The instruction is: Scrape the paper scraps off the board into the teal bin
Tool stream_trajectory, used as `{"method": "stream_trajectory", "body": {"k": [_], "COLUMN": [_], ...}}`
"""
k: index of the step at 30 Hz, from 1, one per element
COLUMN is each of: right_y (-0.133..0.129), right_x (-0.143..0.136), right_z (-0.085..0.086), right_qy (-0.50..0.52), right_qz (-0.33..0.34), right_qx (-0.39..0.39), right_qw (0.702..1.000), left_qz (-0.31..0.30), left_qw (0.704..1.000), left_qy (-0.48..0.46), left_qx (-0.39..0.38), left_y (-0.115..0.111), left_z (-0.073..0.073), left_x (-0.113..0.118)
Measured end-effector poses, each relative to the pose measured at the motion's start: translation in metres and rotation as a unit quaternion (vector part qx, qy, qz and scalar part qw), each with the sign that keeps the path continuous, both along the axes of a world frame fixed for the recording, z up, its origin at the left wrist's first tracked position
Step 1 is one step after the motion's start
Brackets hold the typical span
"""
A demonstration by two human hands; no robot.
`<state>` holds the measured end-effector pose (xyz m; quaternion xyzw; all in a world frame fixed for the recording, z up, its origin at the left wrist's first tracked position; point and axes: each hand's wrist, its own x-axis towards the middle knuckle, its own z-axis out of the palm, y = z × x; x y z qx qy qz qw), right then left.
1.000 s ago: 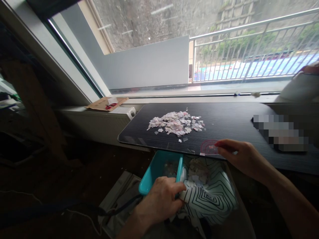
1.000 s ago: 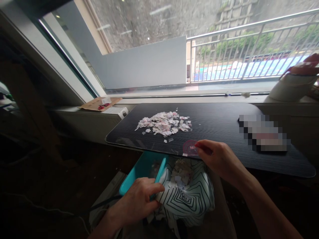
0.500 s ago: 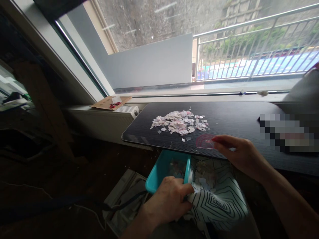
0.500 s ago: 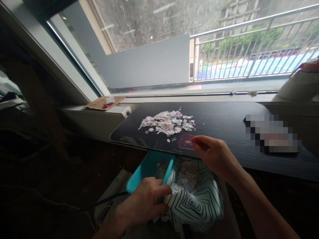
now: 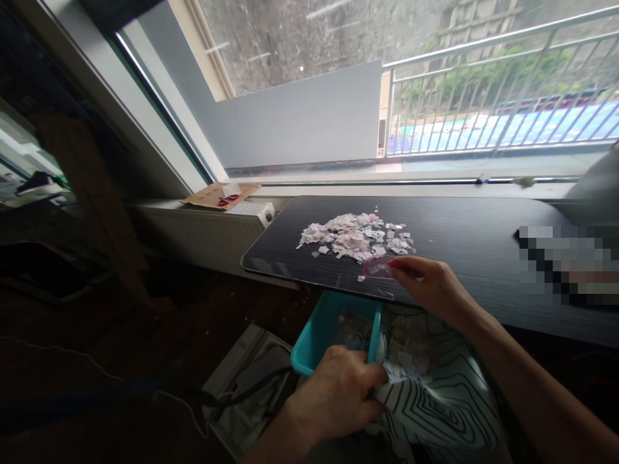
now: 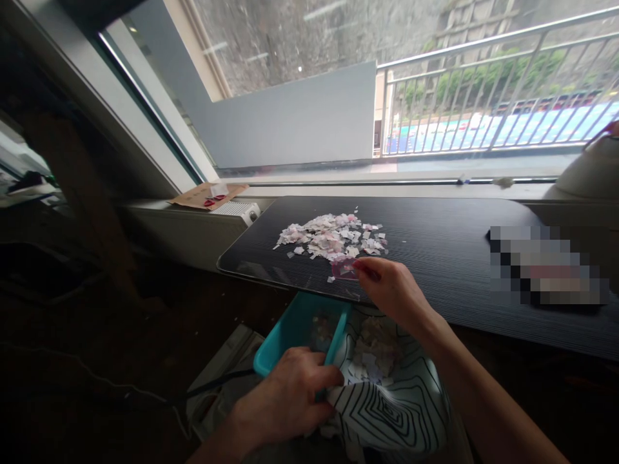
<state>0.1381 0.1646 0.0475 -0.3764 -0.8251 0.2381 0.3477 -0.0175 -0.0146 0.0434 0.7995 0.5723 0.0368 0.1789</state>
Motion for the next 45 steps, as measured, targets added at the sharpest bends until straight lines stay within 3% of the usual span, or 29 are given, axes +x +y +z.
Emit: {"method": "stream_trajectory", "body": {"k": [5,11,19,24,27,30,37,42,45], "right_y": [-0.001,-0.017,0.013,0.007,0.004,-0.003,-0.030,0.002,0.024], "right_x": [-0.007,-0.002,0.007,0.008,0.008,0.008,0.012,0.005,-0.005], "right_z": [-0.002,0.003,-0.011,-0.015,-0.014,-0.010,0.000,-0.012,-0.018], "right_qy": [0.004,0.015,0.025,0.030,0.035,0.032,0.056,0.099,0.075], "right_qz": [0.012,0.054,-0.083,-0.021,-0.030,-0.032,0.032,-0.039,-0.044], "right_qx": [0.006,-0.071,-0.015,-0.061,-0.072,-0.078,-0.111,-0.088,-0.055], "right_qw": [1.000,0.996,0.996,0.997,0.996,0.996,0.992,0.991,0.995], "left_qz": [-0.005,-0.014,-0.001,0.000,-0.002,-0.003,-0.003,0.003,0.010], "left_qw": [1.000,1.000,0.999,1.000,1.000,1.000,1.000,1.000,1.000], "left_qy": [0.013,0.012,0.016,0.012,0.009,0.010,0.009,0.015,0.013], "left_qx": [0.015,0.013,0.028,0.027,0.026,0.028,0.029,0.022,0.002], "left_y": [-0.001,0.001,-0.001,-0.001,0.000,0.000,0.002,0.000,-0.001], "left_z": [-0.001,0.000,-0.003,-0.004,-0.003,-0.004,-0.006,-0.005,-0.003], "left_x": [0.001,0.001,0.001,0.001,0.001,0.001,0.001,0.001,0.001]}}
